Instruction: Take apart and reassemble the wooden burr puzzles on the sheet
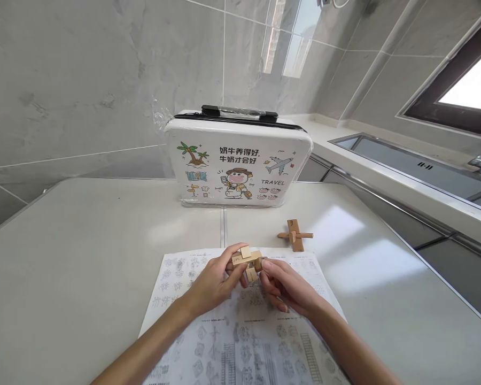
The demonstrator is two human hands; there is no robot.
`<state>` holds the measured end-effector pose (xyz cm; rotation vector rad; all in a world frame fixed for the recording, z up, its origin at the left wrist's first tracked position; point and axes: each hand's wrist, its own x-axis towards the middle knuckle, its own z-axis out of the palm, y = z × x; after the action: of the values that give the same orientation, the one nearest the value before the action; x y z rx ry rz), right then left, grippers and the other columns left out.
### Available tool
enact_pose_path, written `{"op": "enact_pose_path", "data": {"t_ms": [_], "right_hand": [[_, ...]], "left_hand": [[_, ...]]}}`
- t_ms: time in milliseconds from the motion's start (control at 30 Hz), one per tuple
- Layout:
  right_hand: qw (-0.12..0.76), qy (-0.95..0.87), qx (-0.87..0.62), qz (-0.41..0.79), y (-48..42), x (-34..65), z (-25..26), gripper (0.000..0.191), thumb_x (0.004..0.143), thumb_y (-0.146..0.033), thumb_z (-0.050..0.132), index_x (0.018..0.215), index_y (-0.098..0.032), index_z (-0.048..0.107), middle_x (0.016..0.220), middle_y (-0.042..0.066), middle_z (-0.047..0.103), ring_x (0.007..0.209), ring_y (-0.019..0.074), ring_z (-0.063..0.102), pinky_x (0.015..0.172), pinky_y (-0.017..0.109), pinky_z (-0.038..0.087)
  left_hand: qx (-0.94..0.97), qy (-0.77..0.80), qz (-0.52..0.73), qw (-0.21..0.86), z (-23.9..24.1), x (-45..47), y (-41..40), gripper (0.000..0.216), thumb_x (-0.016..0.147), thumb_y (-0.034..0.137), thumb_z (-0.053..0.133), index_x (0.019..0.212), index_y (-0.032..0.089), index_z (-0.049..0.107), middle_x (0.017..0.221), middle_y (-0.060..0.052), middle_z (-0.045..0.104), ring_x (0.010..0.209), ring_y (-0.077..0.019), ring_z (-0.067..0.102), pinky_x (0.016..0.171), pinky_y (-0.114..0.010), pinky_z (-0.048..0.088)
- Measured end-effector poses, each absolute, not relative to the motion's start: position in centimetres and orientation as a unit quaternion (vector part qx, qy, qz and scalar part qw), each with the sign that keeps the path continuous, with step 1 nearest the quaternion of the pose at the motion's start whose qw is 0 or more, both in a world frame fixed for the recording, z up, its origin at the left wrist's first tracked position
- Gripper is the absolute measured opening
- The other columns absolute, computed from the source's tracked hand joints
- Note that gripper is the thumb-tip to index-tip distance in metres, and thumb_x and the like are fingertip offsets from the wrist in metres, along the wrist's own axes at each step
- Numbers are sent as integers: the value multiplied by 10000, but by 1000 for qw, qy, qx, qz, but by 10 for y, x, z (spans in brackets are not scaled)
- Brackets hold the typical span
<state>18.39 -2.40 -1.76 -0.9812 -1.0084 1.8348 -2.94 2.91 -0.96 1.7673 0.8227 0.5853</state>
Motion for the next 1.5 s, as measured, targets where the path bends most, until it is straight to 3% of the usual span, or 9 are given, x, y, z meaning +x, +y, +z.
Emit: {"op": "enact_pose_path", "data": {"t_ms": [267,400,567,833,933,1100,1233,1333,1500], "right_hand": [[400,-387,-399,729,-23,186,-18,663,957,-684,595,531,-200,438,459,-88,365,274,55,383,323,207,231],[406,-396,-426,705,-22,187,-17,508,959,-621,645,702,-193,548,494,-99,424,292,64,395,329,207,264],[396,-411,-428,701,-22,189,-19,431,968,-602,646,843,-195,575,500,-118,414,297,68,379,331,206,275],[351,-472,-419,692,-23,201,-15,409,965,-543,695,1156,-194,601,499,-149,387,301,68,362,338,196,275],[345,-483,-411,692,-23,204,-12,435,960,-540,700,1192,-185,604,495,-141,421,304,60,346,338,193,243],[360,-443,-399,717,-22,202,-12,388,943,-522,728,1091,-183,613,521,-144,375,307,49,311,329,193,238],[370,-407,-385,741,-21,198,-14,383,945,-548,722,938,-190,586,544,-130,386,308,35,304,321,190,214],[368,-404,-384,744,-21,195,-14,402,928,-557,741,975,-183,599,543,-131,396,304,37,318,319,191,205],[360,-442,-378,729,-23,197,-12,441,932,-528,750,1152,-175,603,518,-137,441,313,57,363,354,204,252]], "left_hand": [[780,330,226,481,-11,-31,29,525,1094,410,464,1585,243,380,865,-8,739,723,-168,648,602,-249,476],[806,332,256,418,-20,-32,30,451,1119,383,412,1552,267,467,904,-19,732,753,-171,656,696,-275,526],[827,314,270,379,-24,-33,30,480,1125,326,405,1604,290,410,949,-13,732,827,-174,673,811,-290,545],[825,299,257,405,-26,-34,32,475,1104,255,427,1578,292,450,938,-2,745,806,-166,677,764,-262,530],[825,304,251,404,-25,-34,33,469,1097,250,428,1563,285,469,931,-4,747,794,-166,668,744,-260,518],[823,313,238,409,-18,-33,29,502,1082,293,446,1583,269,438,941,-16,738,732,-154,630,693,-257,509],[822,327,216,412,-11,-32,26,740,925,353,682,1598,258,390,943,-7,715,659,-143,570,625,-254,508],[823,336,217,404,-11,-31,26,855,829,467,810,1567,270,425,965,-2,709,678,-148,567,634,-260,520],[801,343,240,429,-12,-30,30,717,852,567,793,1457,270,548,1049,-29,728,720,-154,604,653,-262,535]]}}
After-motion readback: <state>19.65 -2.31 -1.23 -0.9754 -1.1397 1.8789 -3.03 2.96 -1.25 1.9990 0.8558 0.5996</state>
